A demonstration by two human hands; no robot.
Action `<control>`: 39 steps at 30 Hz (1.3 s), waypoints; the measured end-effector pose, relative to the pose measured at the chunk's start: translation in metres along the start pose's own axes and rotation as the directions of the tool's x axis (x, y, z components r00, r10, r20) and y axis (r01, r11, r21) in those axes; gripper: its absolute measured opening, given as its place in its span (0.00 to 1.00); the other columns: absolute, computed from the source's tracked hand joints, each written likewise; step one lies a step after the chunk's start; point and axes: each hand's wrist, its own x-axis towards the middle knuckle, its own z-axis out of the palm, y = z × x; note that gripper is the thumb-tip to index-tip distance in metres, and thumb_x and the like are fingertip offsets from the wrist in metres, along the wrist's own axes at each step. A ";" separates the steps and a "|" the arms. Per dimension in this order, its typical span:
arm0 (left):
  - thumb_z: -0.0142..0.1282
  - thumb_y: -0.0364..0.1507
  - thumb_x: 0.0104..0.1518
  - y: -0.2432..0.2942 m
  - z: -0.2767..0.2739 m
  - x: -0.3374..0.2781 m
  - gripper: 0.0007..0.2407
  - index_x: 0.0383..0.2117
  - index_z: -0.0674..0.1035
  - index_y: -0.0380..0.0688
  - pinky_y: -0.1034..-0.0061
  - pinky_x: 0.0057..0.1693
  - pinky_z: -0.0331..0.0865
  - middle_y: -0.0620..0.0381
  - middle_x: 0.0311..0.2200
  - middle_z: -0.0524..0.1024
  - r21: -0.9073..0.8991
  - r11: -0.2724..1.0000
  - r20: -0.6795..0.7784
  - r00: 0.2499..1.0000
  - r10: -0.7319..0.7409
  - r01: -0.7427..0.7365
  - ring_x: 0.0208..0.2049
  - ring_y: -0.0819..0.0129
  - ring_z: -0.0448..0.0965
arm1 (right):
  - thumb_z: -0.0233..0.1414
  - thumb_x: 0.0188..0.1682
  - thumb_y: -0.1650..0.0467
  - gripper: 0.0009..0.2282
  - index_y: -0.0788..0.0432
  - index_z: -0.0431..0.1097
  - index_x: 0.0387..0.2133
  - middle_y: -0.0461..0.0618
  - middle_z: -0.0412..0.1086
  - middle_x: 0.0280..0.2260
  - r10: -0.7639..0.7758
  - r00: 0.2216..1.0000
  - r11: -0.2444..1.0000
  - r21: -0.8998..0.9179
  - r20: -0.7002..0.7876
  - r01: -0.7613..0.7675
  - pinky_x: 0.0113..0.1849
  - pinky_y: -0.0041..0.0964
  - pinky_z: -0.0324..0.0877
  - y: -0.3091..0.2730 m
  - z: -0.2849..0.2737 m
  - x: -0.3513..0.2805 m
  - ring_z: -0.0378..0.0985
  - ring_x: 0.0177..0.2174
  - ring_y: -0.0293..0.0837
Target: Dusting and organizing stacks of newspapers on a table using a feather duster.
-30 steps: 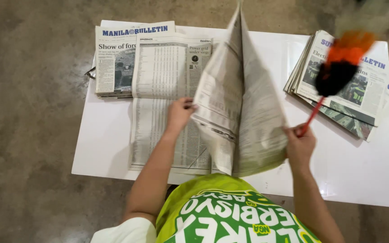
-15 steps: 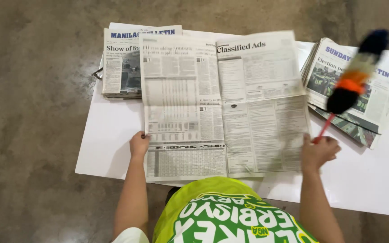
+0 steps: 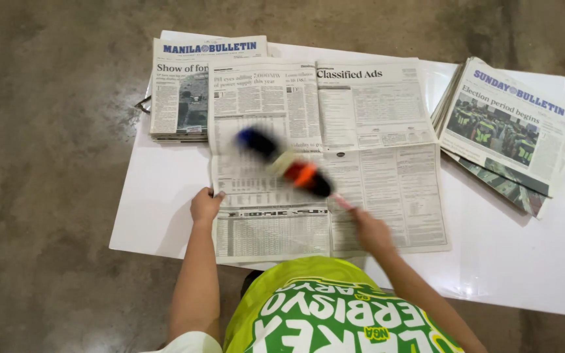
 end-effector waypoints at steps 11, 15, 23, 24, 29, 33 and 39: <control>0.58 0.45 0.58 0.011 -0.003 -0.010 0.22 0.51 0.78 0.42 0.52 0.59 0.70 0.41 0.48 0.80 0.005 0.998 0.013 0.998 0.060 -0.060 0.55 0.43 0.77 | 0.43 0.56 0.72 0.18 0.67 0.67 0.58 0.79 0.71 0.29 0.186 0.824 0.982 0.118 -0.535 -0.145 0.33 0.69 0.70 -0.008 -0.125 0.035 0.76 0.32 0.78; 0.59 0.44 0.57 0.003 0.002 -0.005 0.22 0.50 0.78 0.38 0.49 0.57 0.71 0.38 0.46 0.80 -0.012 0.995 -0.009 0.995 0.104 -0.104 0.53 0.40 0.78 | 0.42 0.50 0.77 0.28 0.47 0.58 0.67 0.67 0.71 0.32 -0.202 0.951 0.967 0.109 -0.235 0.232 0.33 0.61 0.74 -0.110 -0.100 0.025 0.77 0.34 0.70; 0.60 0.45 0.56 -0.006 0.002 0.001 0.21 0.47 0.79 0.40 0.51 0.57 0.72 0.39 0.45 0.81 0.047 0.989 0.031 0.990 0.136 -0.137 0.53 0.41 0.78 | 0.41 0.51 0.75 0.16 0.60 0.74 0.48 0.69 0.72 0.32 0.098 0.943 0.988 0.146 -0.317 -0.054 0.35 0.64 0.72 -0.032 -0.080 0.022 0.78 0.35 0.73; 0.60 0.45 0.56 -0.005 0.004 0.004 0.22 0.46 0.79 0.40 0.52 0.57 0.72 0.39 0.45 0.81 0.051 0.988 0.033 0.989 0.143 -0.145 0.53 0.41 0.78 | 0.42 0.51 0.74 0.15 0.66 0.77 0.41 0.72 0.71 0.28 0.207 0.877 0.972 0.194 -0.434 -0.133 0.33 0.65 0.70 -0.037 -0.111 0.007 0.77 0.33 0.74; 0.60 0.45 0.55 -0.001 -0.006 -0.004 0.21 0.45 0.81 0.40 0.53 0.56 0.73 0.40 0.43 0.82 0.036 0.992 0.039 0.992 0.121 -0.123 0.52 0.42 0.79 | 0.45 0.52 0.76 0.13 0.63 0.74 0.45 0.63 0.70 0.26 0.144 0.742 0.984 0.012 -0.655 -0.180 0.31 0.55 0.71 0.022 -0.085 -0.001 0.78 0.30 0.66; 0.59 0.44 0.56 0.007 -0.015 -0.010 0.21 0.45 0.82 0.38 0.52 0.54 0.74 0.39 0.42 0.82 -0.013 0.994 0.040 0.994 0.104 -0.104 0.50 0.40 0.80 | 0.45 0.58 0.63 0.11 0.55 0.70 0.33 0.61 0.69 0.24 -0.030 0.900 0.996 0.067 -0.435 0.065 0.29 0.62 0.68 0.025 0.007 -0.028 0.75 0.28 0.69; 0.56 0.36 0.61 0.034 -0.043 -0.042 0.13 0.42 0.80 0.38 0.67 0.51 0.73 0.48 0.37 0.82 -0.102 0.994 0.097 0.994 0.047 -0.037 0.39 0.58 0.81 | 0.42 0.55 0.59 0.23 0.23 0.53 0.65 0.35 0.71 0.41 0.041 0.995 0.981 -0.186 -0.092 -0.058 0.33 0.44 0.72 0.037 0.009 -0.085 0.76 0.27 0.45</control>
